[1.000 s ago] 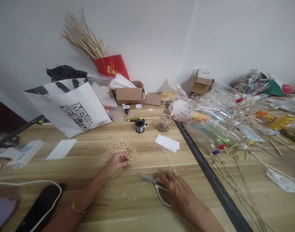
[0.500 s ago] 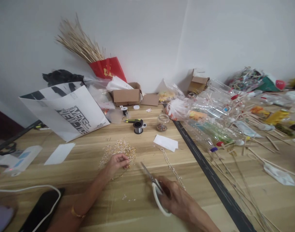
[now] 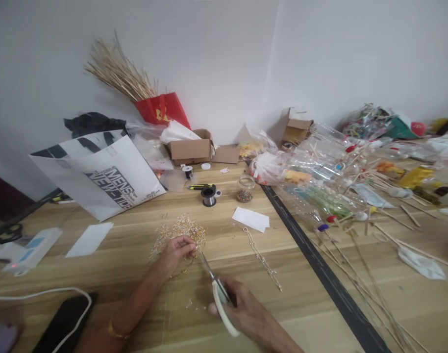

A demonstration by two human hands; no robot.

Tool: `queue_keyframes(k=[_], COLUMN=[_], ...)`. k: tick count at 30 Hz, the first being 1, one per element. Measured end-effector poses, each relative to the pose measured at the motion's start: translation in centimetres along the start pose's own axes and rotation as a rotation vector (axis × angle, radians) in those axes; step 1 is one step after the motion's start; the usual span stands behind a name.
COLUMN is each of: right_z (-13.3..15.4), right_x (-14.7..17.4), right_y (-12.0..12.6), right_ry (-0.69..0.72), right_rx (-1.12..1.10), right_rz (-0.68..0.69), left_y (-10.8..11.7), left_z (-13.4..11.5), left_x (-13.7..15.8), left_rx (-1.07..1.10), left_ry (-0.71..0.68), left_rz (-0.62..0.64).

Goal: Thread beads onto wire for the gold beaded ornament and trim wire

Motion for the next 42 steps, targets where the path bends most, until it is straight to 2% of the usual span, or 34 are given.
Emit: queue_keyframes(k=[2,15,23,30,42], right_z=[-0.1,1.1,1.7,1.2,1.5], right_x=[-0.6,-2.5,-2.5,-2.5,-2.5], right_y=[-0.5,-1.3,-1.1,-1.2,-1.0], right_ry=[-0.009,0.043,0.132,0.213,0.249], right_rx=[0.007,0.175,0.239,0.284,0.366], right_rz=[0.031,-0.020,-0.056,-0.088,-0.109], left_y=[0.0,-0.5,-0.7,-0.8,-1.0], left_z=[-0.1,0.1,0.5,0.5,1.0], left_x=[0.0,0.2,0.1,0.2,0.1], left_rx=[0.012,0.091,0.087,0.078,0.084], left_ry=[-0.001,0.016,0.031,0.046,0.050], left_rz=[-0.004,0.032,0.053,0.058,0.105])
Point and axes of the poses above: each hand's wrist, its own x-axis away from the middle knuckle, its own y-axis out of the back of the hand, z = x × y, the point moved 7 cm from there along -x, towards the middle knuckle, and after that the axes turned 4 degrees about z, right-handed, at the moved point
